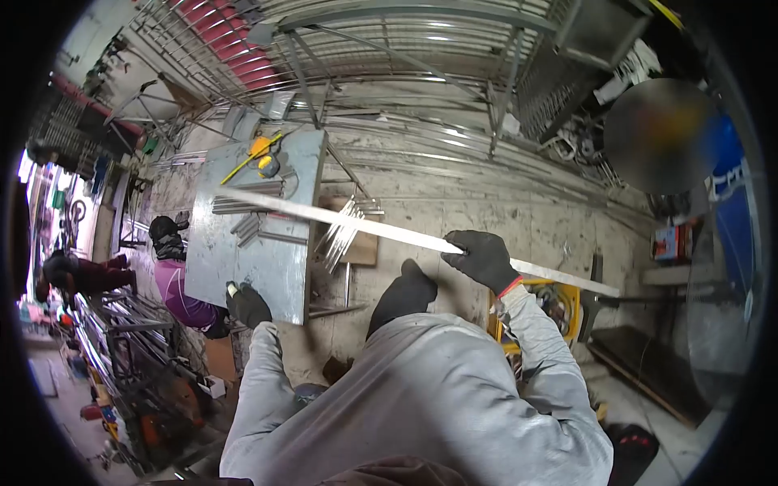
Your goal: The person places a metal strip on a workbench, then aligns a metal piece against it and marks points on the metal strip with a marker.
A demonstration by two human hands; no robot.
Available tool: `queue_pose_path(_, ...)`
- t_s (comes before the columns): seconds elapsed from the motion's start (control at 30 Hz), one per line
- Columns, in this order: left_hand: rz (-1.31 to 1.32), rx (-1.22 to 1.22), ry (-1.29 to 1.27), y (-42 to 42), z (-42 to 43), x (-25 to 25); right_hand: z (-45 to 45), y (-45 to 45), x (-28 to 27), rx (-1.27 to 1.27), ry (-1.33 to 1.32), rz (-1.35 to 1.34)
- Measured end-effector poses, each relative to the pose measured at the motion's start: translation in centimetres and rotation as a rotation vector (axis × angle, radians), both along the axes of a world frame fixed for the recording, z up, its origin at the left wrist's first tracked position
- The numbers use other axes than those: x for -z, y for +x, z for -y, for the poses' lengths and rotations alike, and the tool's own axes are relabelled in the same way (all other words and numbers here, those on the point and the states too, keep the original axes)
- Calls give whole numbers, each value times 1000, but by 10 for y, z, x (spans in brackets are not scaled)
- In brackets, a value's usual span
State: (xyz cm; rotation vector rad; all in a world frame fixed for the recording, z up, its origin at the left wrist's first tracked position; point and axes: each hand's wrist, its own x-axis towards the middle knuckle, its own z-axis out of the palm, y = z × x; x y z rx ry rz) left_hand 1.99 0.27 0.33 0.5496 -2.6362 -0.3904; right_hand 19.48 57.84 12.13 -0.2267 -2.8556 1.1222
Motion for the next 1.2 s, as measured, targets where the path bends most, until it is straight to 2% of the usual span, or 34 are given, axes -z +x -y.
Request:
queue_pose_path(0.07,-38,-6,-29,2,5,7,-15,-45,1,24,6,-37)
queue_pose_path(0.13,-128,36,-72,0,8,15,-33,-90,4,-34,168,-128)
queue_pose_path(0.2,-23,81,254,-3,23,21,-44,-131,-7,-47,164,-91)
queue_pose_path(0.27,-74,113,-16,-2,31,30,-55,-165,-25,-79,130,-186)
queue_pose_path(0.33,-141,97,-23,-9,39,40,-64,-204,-25,-78,191,-356)
queue_pose_path(0.4,-88,-117,-135,1,12,18,-71,-246,-33,-115,203,-440)
queue_pose_path(0.47,-2,-117,-214,10,37,32,-77,-287,-63,-155,281,-402)
queue_pose_path(0.53,90,-162,-323,44,50,46,-86,-329,-64,-121,251,-407)
queue_pose_path(0.6,114,-310,-295,108,3,61,-103,-374,-73,-155,282,-576)
queue_pose_path(0.67,167,-454,-243,159,-48,65,-122,-415,-84,-180,257,-626)
queue_pose_path(0.87,295,-713,-111,233,-190,48,-239,-557,-96,-304,231,-869)
queue_pose_path(0.93,334,-780,-60,249,-232,37,-294,-600,-98,-338,229,-799)
queue_pose_path(0.97,346,-812,-29,254,-249,33,-317,-613,-98,-325,89,-667)
queue_pose_path(1.0,370,-836,5,257,-265,27,-344,-631,-98,-335,292,-685)
queue_pose_path(1.03,380,-861,45,262,-280,26,-375,-651,-93,-346,369,-658)
queue_pose_path(1.13,401,-882,188,264,-319,20,-444,-694,-68,-265,191,-560)
queue_pose_path(1.17,400,-876,244,265,-330,18,-466,-704,-65,-254,259,-505)
queue_pose_path(1.2,401,-857,300,263,-342,15,-493,-721,-50,-298,253,-559)
